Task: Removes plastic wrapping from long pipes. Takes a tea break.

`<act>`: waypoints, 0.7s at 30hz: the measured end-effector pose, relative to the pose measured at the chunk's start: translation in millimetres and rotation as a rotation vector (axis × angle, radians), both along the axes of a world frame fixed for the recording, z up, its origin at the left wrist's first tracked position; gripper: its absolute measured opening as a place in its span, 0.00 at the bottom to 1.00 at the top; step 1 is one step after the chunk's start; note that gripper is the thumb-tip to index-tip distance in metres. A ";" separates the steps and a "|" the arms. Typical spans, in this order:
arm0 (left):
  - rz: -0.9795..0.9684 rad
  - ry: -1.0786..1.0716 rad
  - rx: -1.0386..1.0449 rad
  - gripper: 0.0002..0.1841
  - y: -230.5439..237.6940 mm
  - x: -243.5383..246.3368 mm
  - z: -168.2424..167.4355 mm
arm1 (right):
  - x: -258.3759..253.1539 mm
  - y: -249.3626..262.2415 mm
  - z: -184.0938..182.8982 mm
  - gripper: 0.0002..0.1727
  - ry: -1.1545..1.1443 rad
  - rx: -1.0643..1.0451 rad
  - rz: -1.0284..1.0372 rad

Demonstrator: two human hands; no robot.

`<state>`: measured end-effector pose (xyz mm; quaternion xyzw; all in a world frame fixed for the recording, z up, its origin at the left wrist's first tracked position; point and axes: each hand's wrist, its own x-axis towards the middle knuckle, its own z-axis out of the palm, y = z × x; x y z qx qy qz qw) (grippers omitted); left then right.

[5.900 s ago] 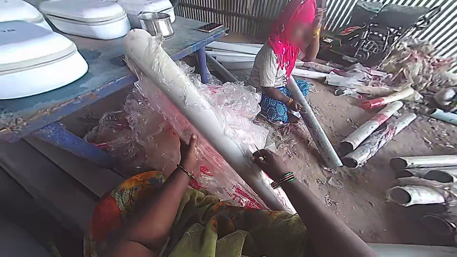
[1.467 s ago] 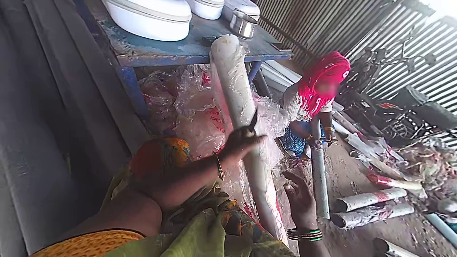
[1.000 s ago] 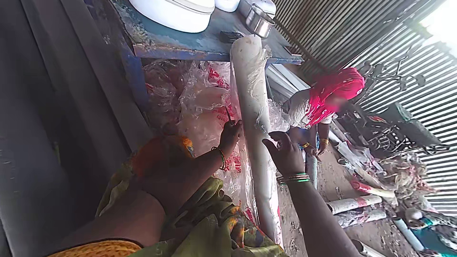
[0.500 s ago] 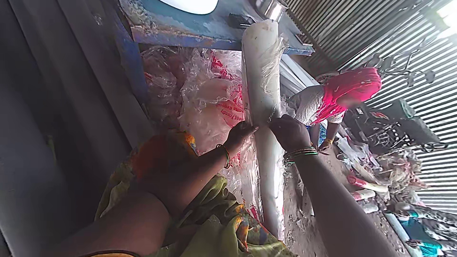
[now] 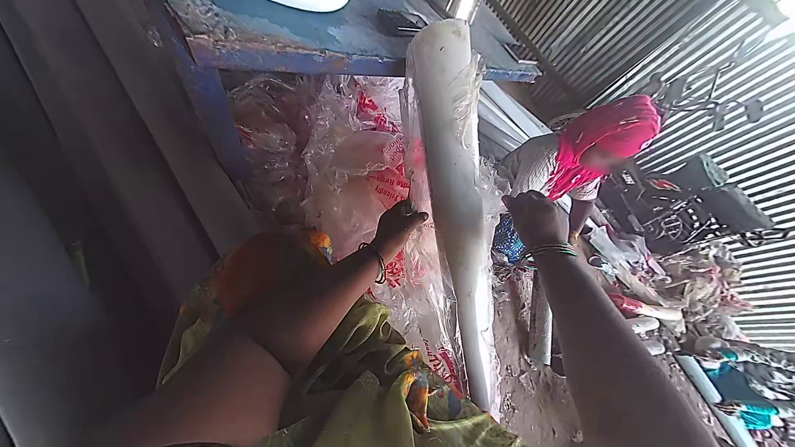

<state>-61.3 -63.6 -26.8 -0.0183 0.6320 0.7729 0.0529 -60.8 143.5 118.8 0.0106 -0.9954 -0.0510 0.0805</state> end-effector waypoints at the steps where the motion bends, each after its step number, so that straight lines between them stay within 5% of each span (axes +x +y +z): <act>1: 0.005 -0.002 -0.001 0.18 0.6 0.4 1.0 | -4.1 2.9 -1.4 0.29 -0.015 -0.029 -0.052; 7: 0.029 -0.023 -0.052 0.18 -2.4 -1.2 -5.9 | -29.1 48.0 -24.2 0.29 0.018 -0.193 -0.376; 13: 0.098 -0.064 0.019 0.12 1.1 -1.8 -4.5 | 12.5 120.9 -43.9 0.29 0.121 -0.606 -0.415; 21: 0.169 -0.068 0.055 0.14 9.1 -3.0 -12.0 | 18.4 -3.2 -10.6 0.25 0.056 -0.561 -0.024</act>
